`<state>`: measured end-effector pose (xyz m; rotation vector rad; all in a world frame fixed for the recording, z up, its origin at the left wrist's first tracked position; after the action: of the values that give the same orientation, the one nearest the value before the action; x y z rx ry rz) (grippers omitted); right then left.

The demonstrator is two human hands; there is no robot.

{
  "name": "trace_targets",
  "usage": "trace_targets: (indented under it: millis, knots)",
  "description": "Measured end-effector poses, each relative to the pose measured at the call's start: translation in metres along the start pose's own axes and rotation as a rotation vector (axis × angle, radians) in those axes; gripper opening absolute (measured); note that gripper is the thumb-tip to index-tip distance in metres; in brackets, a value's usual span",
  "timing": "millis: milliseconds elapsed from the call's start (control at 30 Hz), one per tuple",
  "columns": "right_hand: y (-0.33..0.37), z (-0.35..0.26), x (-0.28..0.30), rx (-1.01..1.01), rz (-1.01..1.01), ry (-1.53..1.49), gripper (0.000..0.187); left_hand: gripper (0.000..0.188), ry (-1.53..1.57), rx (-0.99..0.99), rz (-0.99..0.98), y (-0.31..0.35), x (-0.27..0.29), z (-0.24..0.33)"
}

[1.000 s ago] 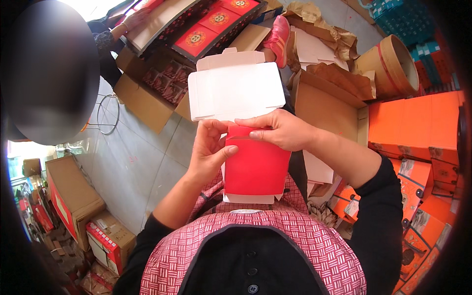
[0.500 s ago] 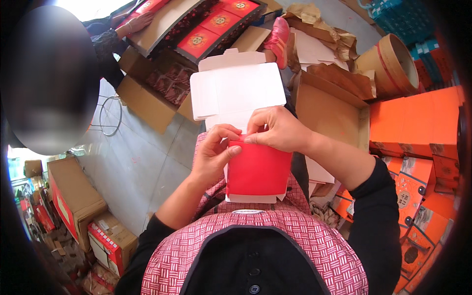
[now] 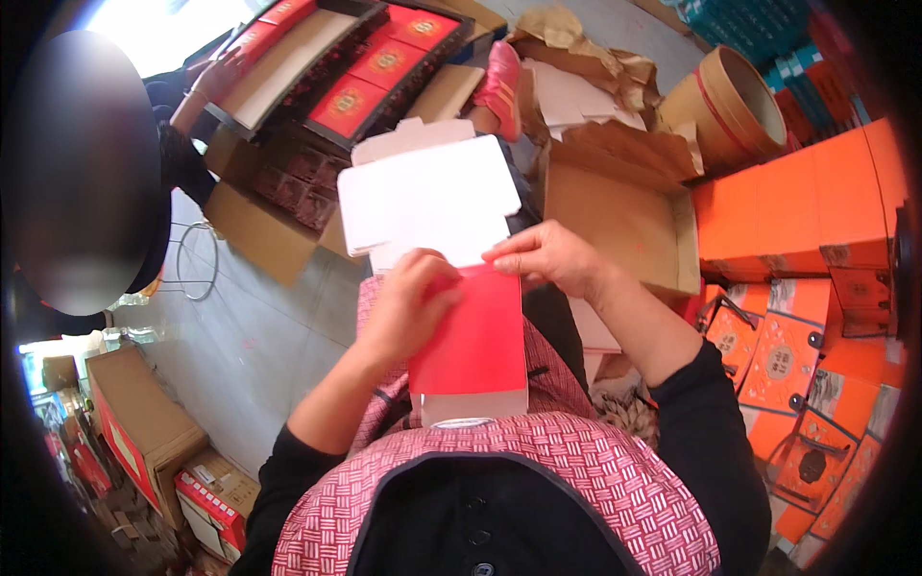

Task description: The person assembles small red boxes by folding flat white cardboard pieces and inserting them into red sleeves. They then place the assembled boxes into a larger cardboard carton. The person works on the floor surrounded by boxes and packaging materials.

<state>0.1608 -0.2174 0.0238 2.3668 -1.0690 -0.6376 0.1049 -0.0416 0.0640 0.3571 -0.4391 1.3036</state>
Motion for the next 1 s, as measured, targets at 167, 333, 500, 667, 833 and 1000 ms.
trace_targets:
  millis: [167,333,500,667,833,1000]
  knots:
    - [0.001,0.01,-0.005,-0.009,0.077,-0.067,0.025,0.021,-0.179,-0.049,-0.019,-0.018,-0.017,0.012]
    - [0.004,0.008,-0.009,0.028,0.095,-0.04,0.022,0.016,-0.167,0.037,-0.105,-0.022,-0.015,0.018]
    - [-0.01,0.008,-0.022,0.2,0.105,-0.045,0.015,0.014,0.023,0.11,-0.209,-0.022,-0.008,0.02]
    - [0.005,-0.007,-0.021,0.112,0.003,0.078,0.019,0.012,-0.007,0.035,-0.227,-0.022,-0.008,0.023]
    - [-0.003,-0.019,-0.014,0.248,-0.109,0.371,0.025,0.012,-0.023,0.046,-0.251,-0.026,-0.015,0.03]
    - [-0.009,-0.012,-0.019,0.495,0.224,0.495,0.031,0.011,-0.021,0.168,-0.244,-0.024,-0.01,0.011]
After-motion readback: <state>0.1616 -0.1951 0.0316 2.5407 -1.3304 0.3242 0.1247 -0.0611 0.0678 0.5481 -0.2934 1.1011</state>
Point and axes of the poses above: each hand's wrist, its own y-axis away from the middle knuckle, its own x-axis out of the back of the hand, z = x × y, the point moved 6 cm from there along -y, towards the middle knuckle
